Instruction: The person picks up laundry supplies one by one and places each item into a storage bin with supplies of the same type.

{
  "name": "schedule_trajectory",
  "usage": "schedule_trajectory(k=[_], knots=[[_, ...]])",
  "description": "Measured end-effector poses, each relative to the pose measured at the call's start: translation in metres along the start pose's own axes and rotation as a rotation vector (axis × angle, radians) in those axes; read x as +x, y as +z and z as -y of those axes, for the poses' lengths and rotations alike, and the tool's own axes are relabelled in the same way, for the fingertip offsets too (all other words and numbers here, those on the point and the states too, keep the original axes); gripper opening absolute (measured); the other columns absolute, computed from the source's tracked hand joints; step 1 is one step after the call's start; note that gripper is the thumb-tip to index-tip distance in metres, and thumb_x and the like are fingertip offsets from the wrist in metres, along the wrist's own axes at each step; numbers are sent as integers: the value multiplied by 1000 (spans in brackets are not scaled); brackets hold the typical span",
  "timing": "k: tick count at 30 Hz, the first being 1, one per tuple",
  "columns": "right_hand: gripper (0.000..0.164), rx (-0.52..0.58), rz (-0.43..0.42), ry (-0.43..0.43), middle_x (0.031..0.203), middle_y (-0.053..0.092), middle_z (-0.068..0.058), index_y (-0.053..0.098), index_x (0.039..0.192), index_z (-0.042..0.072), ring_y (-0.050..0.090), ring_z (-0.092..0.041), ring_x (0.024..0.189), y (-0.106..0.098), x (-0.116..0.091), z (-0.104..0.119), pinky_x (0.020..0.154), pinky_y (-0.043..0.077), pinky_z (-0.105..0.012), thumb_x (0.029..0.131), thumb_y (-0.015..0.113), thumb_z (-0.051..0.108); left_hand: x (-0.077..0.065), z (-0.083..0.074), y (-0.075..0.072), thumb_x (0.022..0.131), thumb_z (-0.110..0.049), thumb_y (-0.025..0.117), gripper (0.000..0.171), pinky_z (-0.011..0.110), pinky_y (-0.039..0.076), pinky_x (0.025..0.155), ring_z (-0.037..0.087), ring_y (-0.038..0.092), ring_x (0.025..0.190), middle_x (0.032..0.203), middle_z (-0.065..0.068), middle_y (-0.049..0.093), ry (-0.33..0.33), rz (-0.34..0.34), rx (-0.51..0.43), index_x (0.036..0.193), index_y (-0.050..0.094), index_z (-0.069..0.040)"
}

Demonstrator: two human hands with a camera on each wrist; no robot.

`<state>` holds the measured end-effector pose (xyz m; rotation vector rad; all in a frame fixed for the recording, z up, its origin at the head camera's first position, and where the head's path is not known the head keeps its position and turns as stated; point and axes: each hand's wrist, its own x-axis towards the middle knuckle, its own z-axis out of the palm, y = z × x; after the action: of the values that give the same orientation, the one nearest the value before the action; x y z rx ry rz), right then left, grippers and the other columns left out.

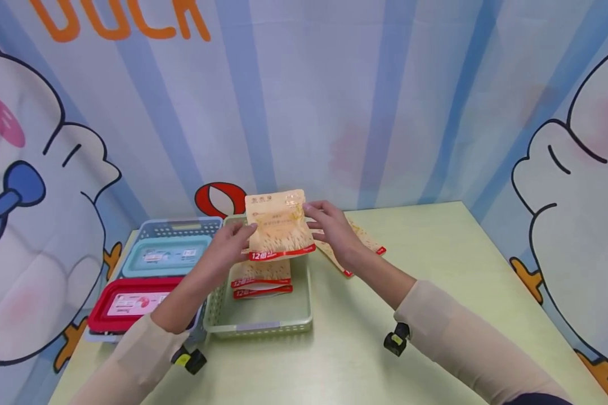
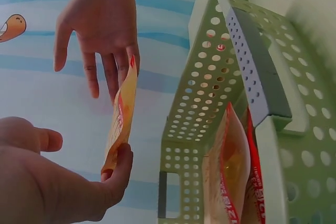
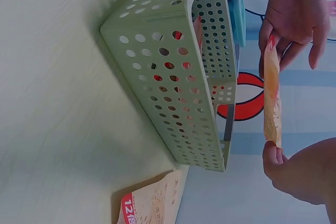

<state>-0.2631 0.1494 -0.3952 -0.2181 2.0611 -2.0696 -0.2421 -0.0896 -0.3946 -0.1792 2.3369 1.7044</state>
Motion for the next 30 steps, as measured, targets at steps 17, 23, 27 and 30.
schedule_trajectory(k=[17, 23, 27, 30], knots=[[58, 174, -56, 113, 138, 49, -20, 42, 140, -4, 51, -34, 124, 9, 13, 0, 108, 39, -48, 101, 50, 38, 2, 5, -8, 99, -50, 53, 79, 53, 35, 111, 31, 27, 144, 159, 9, 23, 38, 34, -20, 158, 17, -11], [56, 167, -49, 139, 138, 50, -14, 48, 138, 1, 51, -32, 123, 10, 16, -4, 106, 40, -48, 101, 50, 42, -1, 2, -14, 100, -51, 53, 79, 53, 34, 112, 30, 27, 144, 159, 9, 24, 55, 55, -12, 158, 18, -11], [57, 182, -38, 148, 140, 48, -14, 47, 140, 2, 51, -32, 123, 12, 17, -7, 106, 41, -48, 100, 51, 43, 2, 3, -17, 99, -51, 53, 78, 54, 35, 111, 31, 28, 143, 158, 10, 25, 56, 49, 2, 157, 19, -11], [58, 195, -29, 156, 141, 48, -13, 46, 141, 3, 51, -32, 124, 15, 19, -9, 105, 42, -48, 99, 52, 43, 5, 7, -20, 99, -52, 53, 80, 54, 34, 111, 30, 28, 144, 159, 9, 24, 61, 45, 26, 157, 19, -10]])
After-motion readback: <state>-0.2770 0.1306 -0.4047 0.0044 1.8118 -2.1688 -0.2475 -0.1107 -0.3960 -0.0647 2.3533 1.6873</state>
